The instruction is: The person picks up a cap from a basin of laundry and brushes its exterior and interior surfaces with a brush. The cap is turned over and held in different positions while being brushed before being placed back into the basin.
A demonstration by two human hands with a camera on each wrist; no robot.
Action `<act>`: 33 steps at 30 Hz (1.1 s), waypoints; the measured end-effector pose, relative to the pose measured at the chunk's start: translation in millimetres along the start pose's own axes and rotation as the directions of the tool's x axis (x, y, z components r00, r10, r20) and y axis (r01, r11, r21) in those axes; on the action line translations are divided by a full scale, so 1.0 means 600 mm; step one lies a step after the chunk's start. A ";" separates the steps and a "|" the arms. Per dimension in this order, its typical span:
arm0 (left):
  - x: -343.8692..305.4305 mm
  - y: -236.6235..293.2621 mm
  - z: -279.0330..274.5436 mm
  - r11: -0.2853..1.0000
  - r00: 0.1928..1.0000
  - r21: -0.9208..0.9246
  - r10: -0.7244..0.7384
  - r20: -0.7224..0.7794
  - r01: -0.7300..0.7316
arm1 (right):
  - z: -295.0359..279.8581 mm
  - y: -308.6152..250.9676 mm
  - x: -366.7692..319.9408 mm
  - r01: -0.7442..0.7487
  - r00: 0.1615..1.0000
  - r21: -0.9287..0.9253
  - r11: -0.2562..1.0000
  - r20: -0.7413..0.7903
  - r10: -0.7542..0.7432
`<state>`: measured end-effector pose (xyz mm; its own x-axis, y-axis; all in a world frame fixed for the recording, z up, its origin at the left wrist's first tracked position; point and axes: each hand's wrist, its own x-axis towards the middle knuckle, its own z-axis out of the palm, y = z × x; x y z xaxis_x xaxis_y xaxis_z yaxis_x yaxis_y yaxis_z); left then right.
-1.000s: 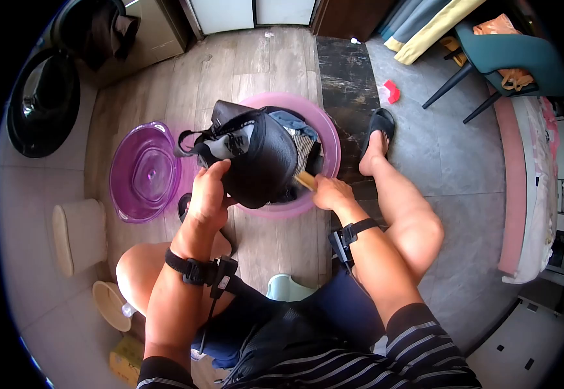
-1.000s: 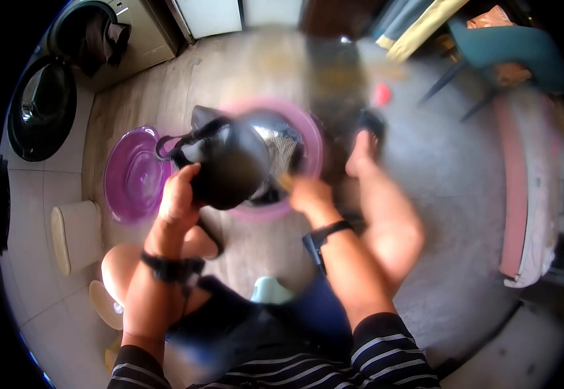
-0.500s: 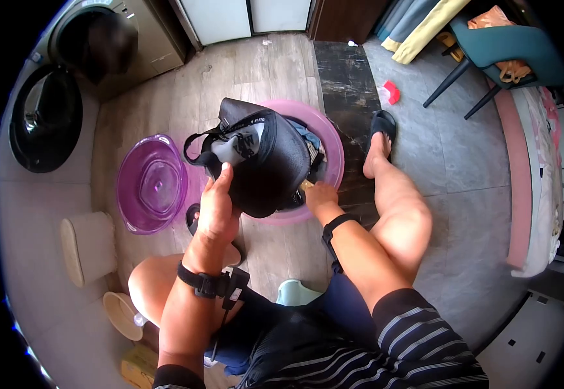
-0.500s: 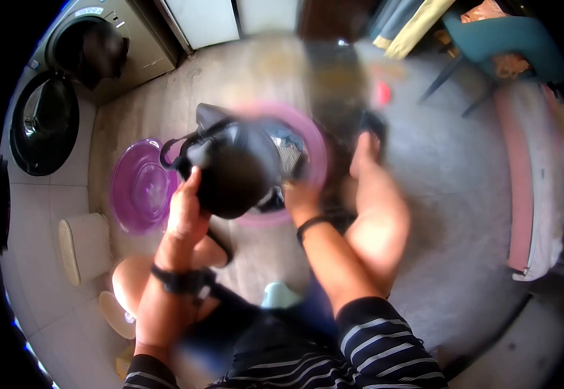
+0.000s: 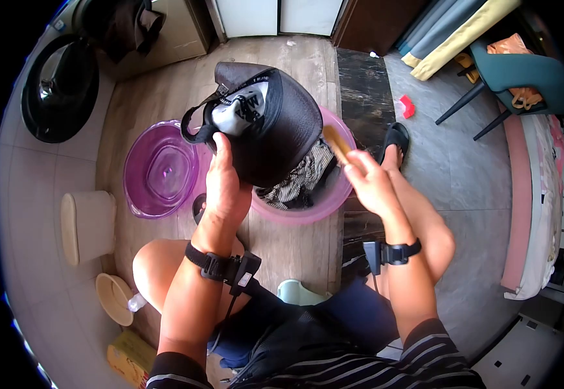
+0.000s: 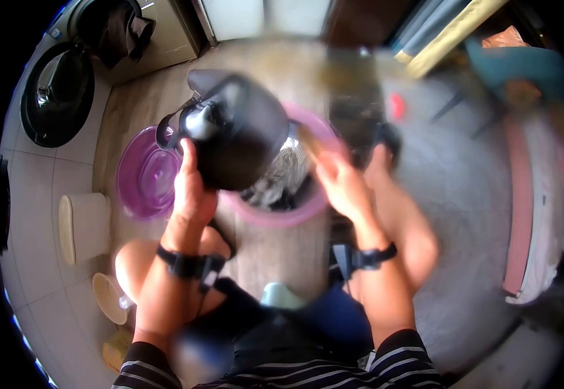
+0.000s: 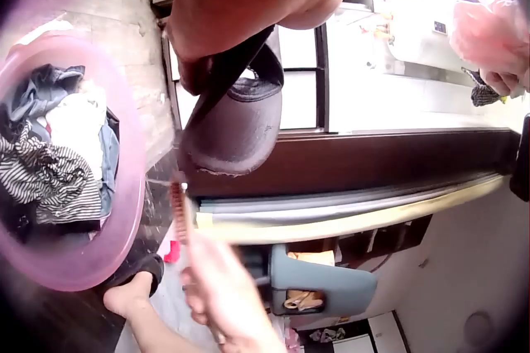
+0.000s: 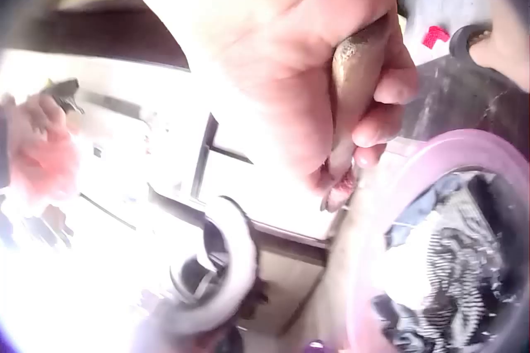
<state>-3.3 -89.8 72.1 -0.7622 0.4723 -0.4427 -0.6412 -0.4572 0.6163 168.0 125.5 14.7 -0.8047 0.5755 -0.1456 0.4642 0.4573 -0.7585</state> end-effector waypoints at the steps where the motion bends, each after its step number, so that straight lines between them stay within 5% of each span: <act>1: -0.001 0.001 0.005 1.000 1.000 0.010 0.009 0.008 -0.009 | -0.025 -0.033 -0.006 0.131 0.986 0.037 0.991 -0.106 -0.126; 4: -0.004 -0.003 0.014 0.998 1.000 0.057 0.016 0.027 -0.017 | -0.060 -0.123 -0.031 0.211 0.964 0.149 0.966 -0.194 -0.181; 8: -0.006 -0.020 0.029 0.994 0.998 0.107 -0.006 0.064 0.000 | 0.013 -0.126 -0.044 0.116 0.979 0.515 0.849 0.085 -0.186; 12: 0.017 -0.048 0.012 0.993 0.983 0.110 -0.068 0.169 0.050 | 0.073 -0.167 -0.057 -0.180 0.934 0.846 0.501 0.308 -0.184; 15: 0.010 -0.056 0.020 0.994 0.992 0.025 -0.105 0.073 0.103 | 0.078 -0.175 -0.062 -0.038 0.952 0.738 0.674 0.231 -0.200; 16: 0.012 -0.052 0.017 0.991 0.989 0.012 -0.136 0.066 0.135 | 0.080 -0.170 -0.065 0.185 0.948 0.599 0.779 0.100 -0.302; 18: 0.012 -0.030 0.012 0.981 0.973 -0.003 -0.193 0.124 0.195 | 0.056 -0.167 -0.077 0.210 0.946 0.379 0.901 0.154 -0.285; 20: 0.019 -0.016 0.018 0.998 0.980 -0.012 -0.062 0.191 0.065 | 0.044 -0.142 -0.078 0.153 0.962 0.288 0.945 0.177 -0.209; 22: 0.018 -0.012 0.017 0.999 0.980 0.009 -0.041 0.193 0.040 | 0.052 -0.119 -0.074 0.137 0.972 0.224 0.965 0.159 -0.175; 25: 0.006 -0.026 0.021 0.997 0.984 0.076 -0.039 0.172 0.026 | 0.046 -0.158 -0.078 0.094 0.966 0.387 0.917 0.189 -0.178; 27: 0.014 -0.042 0.004 0.993 0.989 0.057 -0.106 0.101 0.100 | 0.071 -0.173 -0.082 0.270 0.939 0.498 0.824 0.053 -0.340; 28: 0.015 -0.043 0.003 0.993 0.990 0.071 -0.105 0.093 0.098 | 0.068 -0.178 -0.083 0.120 0.951 0.556 0.822 0.173 -0.256; 31: -0.003 -0.035 0.029 0.980 0.989 0.198 -0.054 0.137 0.026 | 0.065 -0.150 -0.067 0.021 0.971 0.432 0.902 0.204 -0.120; 33: 0.007 -0.042 0.027 0.955 0.992 0.289 -0.091 0.086 0.062 | 0.059 -0.146 -0.065 0.163 0.980 0.451 0.878 0.026 -0.196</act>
<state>10.9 -64.3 65.1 -0.6905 0.5750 -0.4388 -0.6343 -0.1897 0.7495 145.8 38.9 64.6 -0.8893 0.4571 -0.0106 0.1092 0.1900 -0.9757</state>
